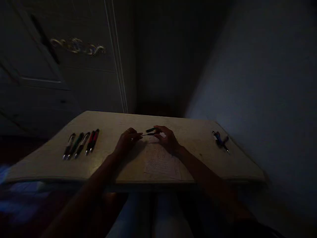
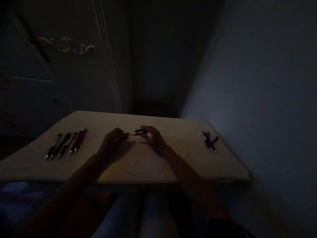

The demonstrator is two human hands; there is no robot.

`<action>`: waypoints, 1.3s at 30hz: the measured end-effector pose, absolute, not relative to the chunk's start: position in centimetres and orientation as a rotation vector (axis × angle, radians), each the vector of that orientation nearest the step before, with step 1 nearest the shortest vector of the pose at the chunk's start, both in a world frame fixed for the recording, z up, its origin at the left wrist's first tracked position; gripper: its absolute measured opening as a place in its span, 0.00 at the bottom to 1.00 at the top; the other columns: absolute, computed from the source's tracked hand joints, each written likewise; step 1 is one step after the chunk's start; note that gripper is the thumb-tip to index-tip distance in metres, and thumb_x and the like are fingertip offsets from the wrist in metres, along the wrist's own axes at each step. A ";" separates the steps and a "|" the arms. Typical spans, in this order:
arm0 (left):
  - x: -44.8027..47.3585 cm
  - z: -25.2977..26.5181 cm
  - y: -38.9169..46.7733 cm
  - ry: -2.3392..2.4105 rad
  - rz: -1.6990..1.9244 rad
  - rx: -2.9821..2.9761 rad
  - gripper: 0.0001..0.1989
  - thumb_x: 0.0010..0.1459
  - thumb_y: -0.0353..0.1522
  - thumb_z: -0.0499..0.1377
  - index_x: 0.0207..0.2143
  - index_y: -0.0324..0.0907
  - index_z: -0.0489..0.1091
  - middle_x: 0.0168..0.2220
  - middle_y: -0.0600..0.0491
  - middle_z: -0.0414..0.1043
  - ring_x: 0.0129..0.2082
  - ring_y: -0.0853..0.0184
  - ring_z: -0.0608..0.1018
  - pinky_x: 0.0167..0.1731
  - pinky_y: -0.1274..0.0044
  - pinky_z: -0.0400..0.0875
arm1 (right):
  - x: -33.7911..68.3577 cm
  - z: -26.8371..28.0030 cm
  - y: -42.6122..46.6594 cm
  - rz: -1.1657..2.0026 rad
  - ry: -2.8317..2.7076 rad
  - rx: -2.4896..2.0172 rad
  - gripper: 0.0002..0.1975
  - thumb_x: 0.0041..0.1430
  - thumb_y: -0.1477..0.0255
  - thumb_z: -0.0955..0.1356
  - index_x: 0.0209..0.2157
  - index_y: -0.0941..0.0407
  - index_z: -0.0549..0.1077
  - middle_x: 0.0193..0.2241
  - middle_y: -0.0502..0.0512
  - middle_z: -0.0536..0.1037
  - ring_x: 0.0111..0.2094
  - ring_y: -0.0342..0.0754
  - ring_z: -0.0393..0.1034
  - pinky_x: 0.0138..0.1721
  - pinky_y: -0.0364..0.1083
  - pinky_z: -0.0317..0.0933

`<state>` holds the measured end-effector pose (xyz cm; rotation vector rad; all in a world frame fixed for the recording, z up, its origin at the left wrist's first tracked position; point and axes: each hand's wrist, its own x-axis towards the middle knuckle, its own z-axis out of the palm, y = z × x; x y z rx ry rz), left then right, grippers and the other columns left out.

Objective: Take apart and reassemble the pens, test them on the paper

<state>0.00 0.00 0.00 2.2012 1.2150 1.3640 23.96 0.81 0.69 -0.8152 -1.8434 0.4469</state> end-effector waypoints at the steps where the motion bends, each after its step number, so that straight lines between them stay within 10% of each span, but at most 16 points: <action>1: 0.0 0.2 0.0 1.200 1.361 2.210 0.09 0.56 0.34 0.63 0.40 0.46 0.80 0.32 0.52 0.71 0.30 0.69 0.74 0.29 0.77 0.69 | 24.1 0.7 0.6 0.442 -1.842 -0.815 0.20 0.58 0.72 0.71 0.53 0.53 0.73 0.38 0.55 0.79 0.41 0.48 0.73 0.48 0.51 0.66; 39: 2.8 2.1 -1.4 1.339 1.301 2.037 0.05 0.50 0.31 0.61 0.26 0.45 0.79 0.28 0.55 0.80 0.27 0.66 0.77 0.31 0.75 0.70 | 25.3 0.9 0.0 0.534 -1.775 -0.884 0.20 0.53 0.72 0.74 0.49 0.55 0.76 0.34 0.54 0.82 0.36 0.49 0.76 0.45 0.51 0.70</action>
